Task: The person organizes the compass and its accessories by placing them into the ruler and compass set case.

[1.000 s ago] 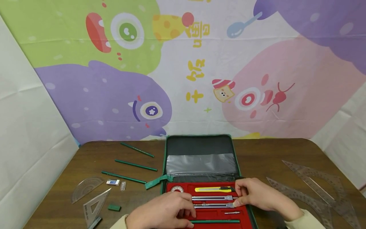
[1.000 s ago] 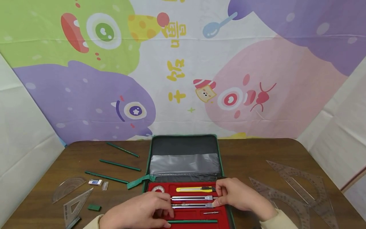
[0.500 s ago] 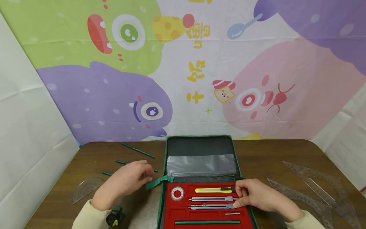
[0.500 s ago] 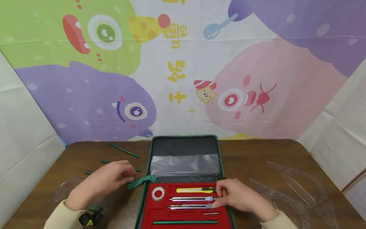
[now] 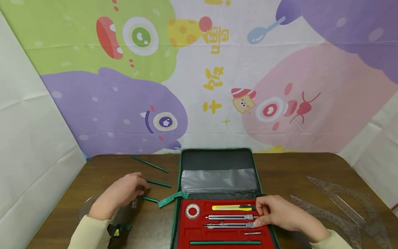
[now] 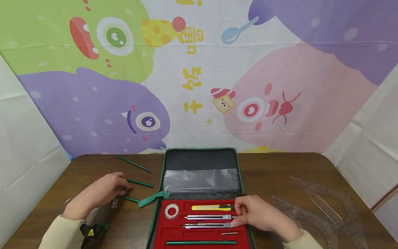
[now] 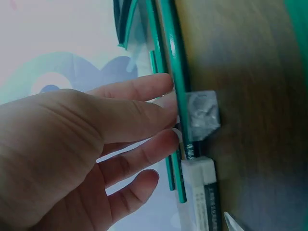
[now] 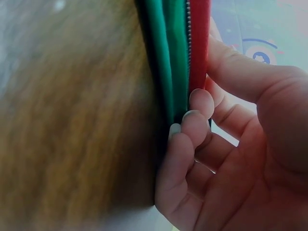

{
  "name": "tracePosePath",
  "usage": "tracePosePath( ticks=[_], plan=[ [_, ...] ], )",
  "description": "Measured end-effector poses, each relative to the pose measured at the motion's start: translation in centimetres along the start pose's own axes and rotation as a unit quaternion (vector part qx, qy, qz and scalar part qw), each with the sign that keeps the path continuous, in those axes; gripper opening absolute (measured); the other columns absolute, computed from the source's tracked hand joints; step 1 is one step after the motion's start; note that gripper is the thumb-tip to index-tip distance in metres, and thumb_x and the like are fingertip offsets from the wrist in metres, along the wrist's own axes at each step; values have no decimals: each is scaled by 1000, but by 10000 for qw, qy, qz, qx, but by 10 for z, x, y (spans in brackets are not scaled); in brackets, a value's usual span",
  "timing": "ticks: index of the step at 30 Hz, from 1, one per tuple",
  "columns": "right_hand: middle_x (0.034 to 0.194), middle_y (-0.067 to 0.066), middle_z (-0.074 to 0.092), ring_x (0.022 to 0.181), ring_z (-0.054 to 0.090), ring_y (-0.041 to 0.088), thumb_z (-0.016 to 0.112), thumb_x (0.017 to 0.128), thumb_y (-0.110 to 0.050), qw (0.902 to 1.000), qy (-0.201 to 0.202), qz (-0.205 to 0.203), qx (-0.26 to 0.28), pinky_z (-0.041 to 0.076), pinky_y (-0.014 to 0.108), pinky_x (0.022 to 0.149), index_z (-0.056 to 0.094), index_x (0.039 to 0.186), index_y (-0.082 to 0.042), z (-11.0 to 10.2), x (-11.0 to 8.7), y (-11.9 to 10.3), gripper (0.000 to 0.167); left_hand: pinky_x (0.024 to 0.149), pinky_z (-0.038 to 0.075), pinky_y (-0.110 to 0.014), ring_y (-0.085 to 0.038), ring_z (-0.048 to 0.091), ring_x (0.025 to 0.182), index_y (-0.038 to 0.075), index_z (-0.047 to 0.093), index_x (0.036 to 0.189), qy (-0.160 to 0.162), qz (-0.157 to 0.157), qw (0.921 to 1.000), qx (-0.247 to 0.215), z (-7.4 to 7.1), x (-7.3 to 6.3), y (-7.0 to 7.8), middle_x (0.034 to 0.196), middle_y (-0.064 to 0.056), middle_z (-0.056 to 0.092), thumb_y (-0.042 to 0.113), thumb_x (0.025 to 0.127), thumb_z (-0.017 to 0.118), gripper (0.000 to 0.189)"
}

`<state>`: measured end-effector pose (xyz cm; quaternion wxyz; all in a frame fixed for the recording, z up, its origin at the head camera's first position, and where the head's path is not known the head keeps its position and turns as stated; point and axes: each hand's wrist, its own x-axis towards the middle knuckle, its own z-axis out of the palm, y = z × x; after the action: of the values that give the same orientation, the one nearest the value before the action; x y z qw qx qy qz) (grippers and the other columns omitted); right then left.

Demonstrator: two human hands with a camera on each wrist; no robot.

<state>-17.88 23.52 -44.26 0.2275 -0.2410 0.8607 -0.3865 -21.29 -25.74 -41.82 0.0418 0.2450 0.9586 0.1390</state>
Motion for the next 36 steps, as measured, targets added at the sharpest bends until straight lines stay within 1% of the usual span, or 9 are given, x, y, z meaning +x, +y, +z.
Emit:
tracePosePath(
  ticks=[2, 5, 6, 9, 12, 19, 26, 32, 36],
  plan=[
    [61, -5, 48, 53, 42, 8, 80, 84, -32, 10000, -12, 10, 16, 35, 25, 55, 55, 81, -13, 0, 0, 1, 32, 75, 54, -36, -25, 65, 96, 14, 77, 96, -21, -51, 9999, -123, -1, -1, -3, 100, 1, 63, -4, 82, 77, 22],
    [61, -5, 48, 54, 42, 8, 80, 84, -33, 10000, -29, 24, 34, 35, 25, 55, 55, 81, -12, -1, 1, 0, 32, 76, 54, -37, -24, 65, 96, 15, 77, 94, -53, -80, 9994, -319, -5, -3, -6, 99, 2, 63, 2, 83, 78, 17],
    [61, -5, 48, 54, 42, 8, 80, 84, -33, 10000, -30, 30, 17, 35, 25, 55, 55, 81, -12, -1, 1, -1, 32, 75, 54, -36, -24, 65, 95, 16, 76, 94, -105, -132, 9988, -451, -7, -4, -6, 98, 2, 63, 4, 83, 78, 16],
    [61, -5, 48, 54, 42, 9, 80, 84, -34, 10000, -32, 44, -33, 35, 25, 55, 55, 81, -12, -2, 1, -2, 33, 66, 50, -29, -9, 57, 77, 17, 76, 91, -224, -82, 9973, -692, -8, -6, -7, 89, 7, 56, 11, 81, 82, 13],
    [62, -5, 47, 54, 42, 9, 79, 84, -33, 10000, -38, 44, -41, 35, 25, 55, 55, 81, -12, -3, 1, -2, 33, 63, 48, -27, -6, 53, 72, 18, 75, 85, -312, -11, 9958, -866, -6, -5, -8, 86, 7, 54, 11, 79, 84, 12],
    [61, -5, 47, 53, 41, 9, 80, 84, -33, 10000, -51, 57, 56, 34, 25, 55, 55, 81, -11, -4, 1, -2, 33, 61, 47, -26, -3, 51, 70, 17, 73, 77, -58, 360, 9963, -773, -2, -2, -9, 81, 10, 53, 6, 81, 81, 15],
    [61, -9, 47, 53, 42, 6, 77, 85, -39, 9997, -132, -203, -74, 37, 25, 53, 55, 81, -16, -4, 4, 14, 32, 62, 46, -26, -3, 50, 70, 20, 70, 78, -323, 179, 9953, -890, 1, -1, -10, 84, 9, 53, 11, 81, 82, 15],
    [62, -9, 47, 53, 42, 7, 77, 85, -41, 9992, -136, -361, -42, 38, 26, 52, 55, 82, -17, -2, 6, 27, 33, 63, 46, -26, -5, 49, 73, 18, 70, 79, -271, 446, 9960, -724, 2, 1, -9, 81, 11, 52, 9, 85, 78, 13],
    [62, -11, 48, 53, 43, 5, 77, 83, -45, 9994, -108, -290, -125, 38, 25, 53, 56, 81, -19, -1, 6, 28, 33, 63, 46, -26, -4, 48, 72, 19, 70, 79, -321, 357, 9963, -716, 3, 1, -7, 81, 11, 51, 11, 83, 79, 14]
  ],
)
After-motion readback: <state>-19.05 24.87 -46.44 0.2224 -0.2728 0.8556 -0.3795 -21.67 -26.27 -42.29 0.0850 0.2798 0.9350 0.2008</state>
